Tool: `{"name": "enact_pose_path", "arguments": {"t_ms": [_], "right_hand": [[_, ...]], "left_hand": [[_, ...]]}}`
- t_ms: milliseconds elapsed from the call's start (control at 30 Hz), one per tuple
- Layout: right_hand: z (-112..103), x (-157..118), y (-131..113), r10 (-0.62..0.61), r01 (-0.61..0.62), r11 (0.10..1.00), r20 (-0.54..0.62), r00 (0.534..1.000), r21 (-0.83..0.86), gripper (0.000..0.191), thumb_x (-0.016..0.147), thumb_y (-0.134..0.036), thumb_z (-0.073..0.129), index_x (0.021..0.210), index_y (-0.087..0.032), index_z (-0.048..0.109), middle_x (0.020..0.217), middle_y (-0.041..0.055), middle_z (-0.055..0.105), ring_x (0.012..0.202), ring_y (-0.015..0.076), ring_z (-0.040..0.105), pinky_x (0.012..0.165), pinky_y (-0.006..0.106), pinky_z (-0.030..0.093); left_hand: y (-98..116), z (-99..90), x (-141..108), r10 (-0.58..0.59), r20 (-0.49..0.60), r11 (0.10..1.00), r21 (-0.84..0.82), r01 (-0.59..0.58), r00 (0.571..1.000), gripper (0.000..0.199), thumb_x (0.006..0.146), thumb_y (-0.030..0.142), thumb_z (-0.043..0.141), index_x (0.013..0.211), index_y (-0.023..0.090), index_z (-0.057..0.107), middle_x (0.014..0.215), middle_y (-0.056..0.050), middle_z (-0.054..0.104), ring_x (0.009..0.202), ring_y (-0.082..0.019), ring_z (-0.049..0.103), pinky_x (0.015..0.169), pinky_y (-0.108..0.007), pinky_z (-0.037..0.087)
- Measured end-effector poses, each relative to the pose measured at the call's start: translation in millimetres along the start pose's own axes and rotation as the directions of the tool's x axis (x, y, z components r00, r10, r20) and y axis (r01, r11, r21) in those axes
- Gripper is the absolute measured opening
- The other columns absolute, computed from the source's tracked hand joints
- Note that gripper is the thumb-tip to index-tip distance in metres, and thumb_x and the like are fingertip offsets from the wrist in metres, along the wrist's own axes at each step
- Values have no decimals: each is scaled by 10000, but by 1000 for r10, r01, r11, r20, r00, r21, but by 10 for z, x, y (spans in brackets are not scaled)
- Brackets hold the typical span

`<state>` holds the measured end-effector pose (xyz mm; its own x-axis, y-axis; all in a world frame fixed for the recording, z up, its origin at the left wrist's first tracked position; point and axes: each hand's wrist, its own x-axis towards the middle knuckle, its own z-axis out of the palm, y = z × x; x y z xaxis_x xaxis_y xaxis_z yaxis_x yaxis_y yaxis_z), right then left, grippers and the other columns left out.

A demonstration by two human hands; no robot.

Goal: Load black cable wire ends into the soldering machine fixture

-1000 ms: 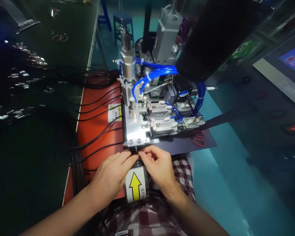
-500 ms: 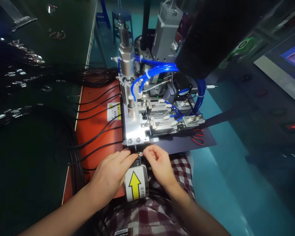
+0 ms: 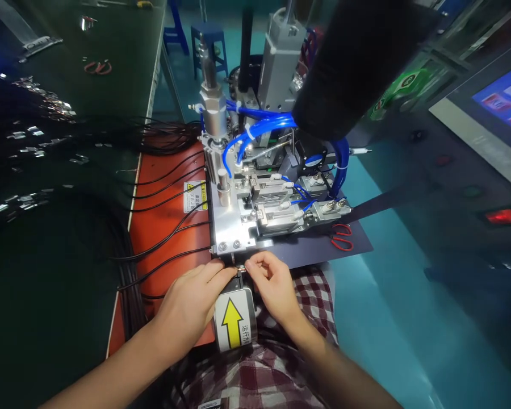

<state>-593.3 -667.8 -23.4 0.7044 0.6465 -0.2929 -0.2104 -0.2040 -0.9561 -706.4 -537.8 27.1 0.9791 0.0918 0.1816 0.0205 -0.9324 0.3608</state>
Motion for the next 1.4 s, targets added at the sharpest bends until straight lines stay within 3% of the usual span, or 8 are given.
{"name": "enact_pose_path", "arguments": {"t_ms": [233,367,433,567,700,1000,1200,1400], "right_hand": [[-29,48,0,98,-105,994,135,986,43,240,859,-406,533,755,-191,511,606,-43,537,479,96,494,496,238,379],[-34,58,-31,94,-104,992,146,985,65,244,855,-419,536,768,-194,503,526,-65,499,475,99,471,503,238,361],[-28,66,-48,125,-145,983,167,978,110,273,833,-442,555,752,-187,499,509,-70,483,458,93,451,495,237,350],[-16,78,-54,144,-179,971,209,967,157,318,810,-482,558,730,-181,494,524,-66,479,447,88,435,478,239,343],[0,68,-36,115,-146,976,183,976,162,324,813,-489,560,734,-181,498,585,-56,498,491,96,472,506,245,368],[38,48,-31,89,-108,981,121,989,159,280,833,-442,573,732,-188,509,533,-53,524,513,110,468,544,254,374],[25,78,13,156,-211,943,218,963,259,352,798,-512,585,702,-186,497,526,-59,489,474,95,413,497,240,339],[0,72,25,148,-206,940,222,964,271,366,783,-531,601,723,-181,514,565,-46,507,506,103,452,531,247,357]], "left_hand": [[-23,-15,16,-7,14,999,-46,8,1000,242,878,75,399,996,109,609,816,-76,633,704,-199,598,587,-295,502],[27,-36,4,31,-13,983,182,-28,999,262,889,99,387,1011,140,615,902,-104,606,790,-243,556,633,-356,483],[62,-43,-19,15,26,961,276,-22,1000,279,874,91,402,1062,137,603,902,-111,582,788,-261,526,629,-385,474],[93,-38,-60,-61,123,990,130,45,990,339,827,21,421,1125,98,561,892,-97,572,760,-228,525,624,-353,504],[79,-7,-59,-96,102,995,37,93,990,323,824,15,435,1104,100,572,920,-95,588,800,-227,548,665,-355,529],[65,46,-89,-90,75,996,4,90,993,333,827,3,424,1121,89,556,952,-104,594,791,-227,534,652,-372,529],[82,51,-90,-66,79,998,30,64,995,307,853,44,430,1140,83,535,963,-110,595,796,-232,523,670,-390,520],[66,50,-67,-99,131,995,47,94,986,357,853,64,439,1189,133,539,924,-88,580,765,-229,514,640,-378,514]]}}
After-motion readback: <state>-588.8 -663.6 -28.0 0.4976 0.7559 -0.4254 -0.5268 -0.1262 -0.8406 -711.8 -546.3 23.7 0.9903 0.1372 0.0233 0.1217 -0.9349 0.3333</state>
